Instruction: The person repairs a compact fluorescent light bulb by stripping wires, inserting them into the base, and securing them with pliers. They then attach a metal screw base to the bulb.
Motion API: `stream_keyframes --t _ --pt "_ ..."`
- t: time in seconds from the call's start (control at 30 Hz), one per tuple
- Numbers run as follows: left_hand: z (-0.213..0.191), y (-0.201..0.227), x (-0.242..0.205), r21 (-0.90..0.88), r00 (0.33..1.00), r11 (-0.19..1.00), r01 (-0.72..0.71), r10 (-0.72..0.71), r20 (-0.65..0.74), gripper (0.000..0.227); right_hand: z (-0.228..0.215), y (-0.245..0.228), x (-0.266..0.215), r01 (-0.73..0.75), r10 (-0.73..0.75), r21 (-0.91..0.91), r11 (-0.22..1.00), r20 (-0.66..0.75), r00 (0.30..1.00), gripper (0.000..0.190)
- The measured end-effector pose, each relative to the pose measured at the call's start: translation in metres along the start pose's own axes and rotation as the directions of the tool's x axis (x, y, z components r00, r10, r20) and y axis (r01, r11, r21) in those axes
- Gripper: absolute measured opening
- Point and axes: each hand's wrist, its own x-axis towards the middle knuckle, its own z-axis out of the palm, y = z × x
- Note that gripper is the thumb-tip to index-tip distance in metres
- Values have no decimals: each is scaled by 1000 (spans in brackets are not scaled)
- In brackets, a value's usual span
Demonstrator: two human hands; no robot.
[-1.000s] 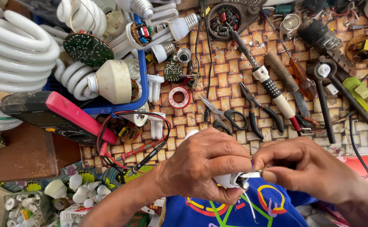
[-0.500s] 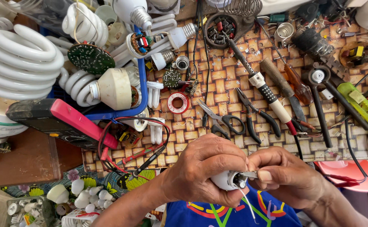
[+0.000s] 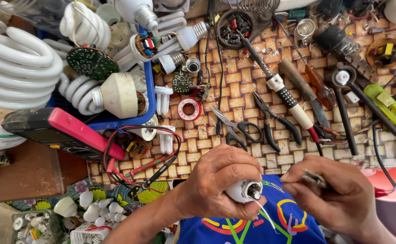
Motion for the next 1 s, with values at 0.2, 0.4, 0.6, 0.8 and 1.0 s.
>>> stream_keyframes --t 0.2,0.4,0.6,0.8,1.0 --pt "-3 1 1 142 998 988 -63 64 -1 19 0 -11 11 -38 12 -273 961 -97 995 36" --pt "-5 -5 -5 20 986 992 126 -123 -112 28 -23 45 29 -51 -305 -885 464 -214 928 13" --pt "-15 -7 -5 60 981 990 128 -118 -152 29 -22 47 33 -82 -412 -938 336 -225 883 21" --pt "-25 -7 -14 426 989 900 -91 133 -71 27 32 13 37 92 -296 -952 292 1 955 32" --pt "-35 -3 -17 500 978 849 -171 209 -20 29 41 12 39 72 -268 -968 239 5 963 20"
